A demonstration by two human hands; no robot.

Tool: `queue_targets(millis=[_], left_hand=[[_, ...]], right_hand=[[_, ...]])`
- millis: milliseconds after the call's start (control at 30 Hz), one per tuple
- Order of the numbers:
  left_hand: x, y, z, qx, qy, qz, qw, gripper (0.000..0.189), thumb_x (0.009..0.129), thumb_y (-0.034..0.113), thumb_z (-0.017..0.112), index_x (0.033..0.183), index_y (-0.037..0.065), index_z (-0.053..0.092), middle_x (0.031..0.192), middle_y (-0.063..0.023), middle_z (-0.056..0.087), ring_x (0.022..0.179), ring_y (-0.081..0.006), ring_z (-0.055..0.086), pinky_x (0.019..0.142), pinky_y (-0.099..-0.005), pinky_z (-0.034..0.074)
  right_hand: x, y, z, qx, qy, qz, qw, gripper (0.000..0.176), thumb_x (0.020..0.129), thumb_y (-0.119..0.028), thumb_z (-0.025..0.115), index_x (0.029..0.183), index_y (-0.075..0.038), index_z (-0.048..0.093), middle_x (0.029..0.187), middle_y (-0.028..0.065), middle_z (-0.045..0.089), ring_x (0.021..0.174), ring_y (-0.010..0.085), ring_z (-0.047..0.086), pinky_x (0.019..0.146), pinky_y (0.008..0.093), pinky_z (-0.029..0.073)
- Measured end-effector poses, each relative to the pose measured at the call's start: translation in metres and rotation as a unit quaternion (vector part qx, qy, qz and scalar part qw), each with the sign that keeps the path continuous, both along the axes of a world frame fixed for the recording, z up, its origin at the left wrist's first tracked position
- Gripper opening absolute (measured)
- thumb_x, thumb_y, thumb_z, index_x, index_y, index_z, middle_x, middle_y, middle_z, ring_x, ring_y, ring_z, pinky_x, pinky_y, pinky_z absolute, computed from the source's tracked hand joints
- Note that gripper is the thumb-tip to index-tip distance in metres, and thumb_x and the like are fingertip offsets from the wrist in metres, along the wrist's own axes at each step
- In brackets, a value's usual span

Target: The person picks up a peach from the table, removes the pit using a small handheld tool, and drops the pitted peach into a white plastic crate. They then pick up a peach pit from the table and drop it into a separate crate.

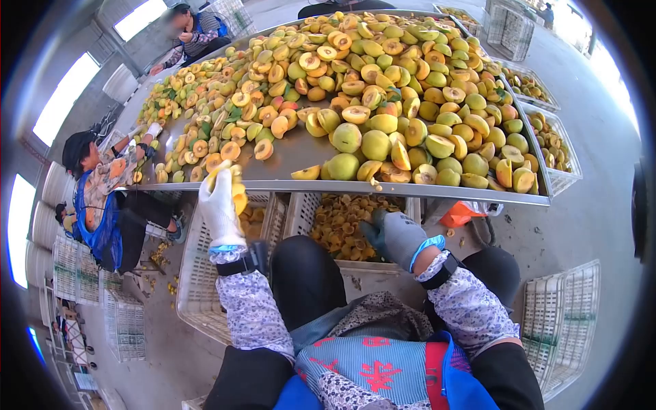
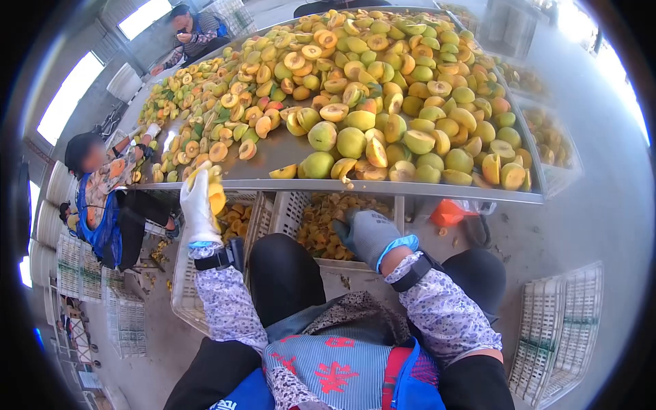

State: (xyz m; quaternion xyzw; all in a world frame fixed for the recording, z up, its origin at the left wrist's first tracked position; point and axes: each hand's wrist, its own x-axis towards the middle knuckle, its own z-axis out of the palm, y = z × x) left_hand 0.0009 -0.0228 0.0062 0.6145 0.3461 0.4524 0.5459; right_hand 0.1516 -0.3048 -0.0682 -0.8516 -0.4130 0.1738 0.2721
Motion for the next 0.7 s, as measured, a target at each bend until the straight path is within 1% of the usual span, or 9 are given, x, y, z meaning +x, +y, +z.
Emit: queue_targets(millis=[33,100,167,300,400,500,567,667,700], left_hand=[[-0.013,0.015,0.0,0.064,0.137,0.063,0.986,0.036,0.095,0.026,0.067,0.117,-0.002,0.071,0.103,-0.0106,0.074,0.092,-0.0152,0.069,0.081,-0.0288,0.054],[-0.015,0.026,0.0,0.211,0.266,0.088,0.936,0.04,0.094,0.029,0.069,0.117,-0.003,0.07,0.105,-0.0091,0.075,0.094,-0.0159,0.069,0.087,-0.0306,0.053],[0.018,-0.009,0.012,0.226,0.262,-0.005,0.938,0.046,0.092,0.036,0.07,0.12,-0.001,0.069,0.109,-0.0115,0.075,0.1,-0.0191,0.07,0.093,-0.032,0.051],[0.073,-0.031,-0.007,0.289,0.443,-0.225,0.818,0.057,0.088,0.047,0.069,0.132,0.01,0.063,0.118,-0.0189,0.071,0.11,-0.0291,0.068,0.097,-0.038,0.05],[0.1,-0.016,-0.021,0.295,0.432,-0.234,0.819,0.057,0.088,0.046,0.068,0.133,0.011,0.061,0.121,-0.0182,0.07,0.108,-0.0297,0.068,0.098,-0.039,0.05],[0.108,-0.011,-0.016,0.222,0.402,-0.245,0.854,0.051,0.087,0.033,0.071,0.13,0.007,0.062,0.119,-0.0157,0.071,0.109,-0.0264,0.067,0.096,-0.0371,0.051],[0.104,-0.004,-0.023,0.04,0.21,-0.312,0.926,0.049,0.086,0.02,0.077,0.129,0.004,0.061,0.118,-0.0125,0.07,0.108,-0.0207,0.066,0.095,-0.0323,0.052],[0.09,-0.046,0.006,0.212,0.15,-0.347,0.901,0.057,0.084,0.012,0.079,0.135,0.001,0.056,0.125,-0.0106,0.066,0.117,-0.0174,0.062,0.102,-0.0327,0.049],[0.086,-0.062,0.014,0.285,0.147,-0.354,0.878,0.06,0.083,0.011,0.079,0.137,0.001,0.054,0.127,-0.011,0.065,0.119,-0.0176,0.061,0.103,-0.0329,0.048]], right_hand=[[0.0,0.002,0.005,0.005,0.001,-0.01,1.0,0.037,0.097,-0.038,0.06,0.095,-0.003,0.071,0.085,0.0256,0.07,0.083,0.0435,0.068,0.077,0.0528,0.053],[-0.003,0.009,0.008,0.031,-0.012,-0.007,0.999,0.037,0.098,-0.038,0.059,0.095,-0.003,0.07,0.083,0.0255,0.069,0.081,0.0441,0.067,0.074,0.0528,0.053],[-0.006,0.014,0.002,0.082,-0.003,0.01,0.997,0.036,0.098,-0.037,0.06,0.095,-0.002,0.068,0.08,0.0247,0.068,0.078,0.0452,0.067,0.07,0.0533,0.052],[-0.008,0.012,0.017,0.1,0.05,0.037,0.993,0.036,0.098,-0.037,0.06,0.099,-0.002,0.068,0.081,0.0254,0.068,0.08,0.0444,0.067,0.07,0.053,0.051],[-0.005,0.01,0.021,0.105,0.055,0.033,0.992,0.036,0.099,-0.036,0.06,0.101,-0.002,0.067,0.082,0.0252,0.068,0.08,0.0428,0.068,0.07,0.052,0.051],[-0.005,0.013,0.018,0.167,0.077,0.017,0.983,0.035,0.1,-0.035,0.059,0.102,-0.001,0.067,0.082,0.023,0.07,0.076,0.0396,0.069,0.069,0.0494,0.052],[-0.005,0.02,0.012,0.257,0.113,-0.007,0.96,0.033,0.101,-0.034,0.058,0.1,-0.002,0.067,0.083,0.0216,0.071,0.073,0.0392,0.069,0.067,0.0463,0.053],[0.002,0.04,0.009,0.438,0.25,-0.046,0.862,0.033,0.102,-0.035,0.057,0.102,-0.002,0.064,0.075,0.0089,0.068,0.058,0.0258,0.064,0.056,0.0378,0.05],[0.003,0.039,0.021,0.397,0.322,-0.056,0.858,0.033,0.102,-0.036,0.057,0.102,-0.003,0.063,0.074,0.0058,0.065,0.056,0.0211,0.06,0.053,0.0351,0.048]])
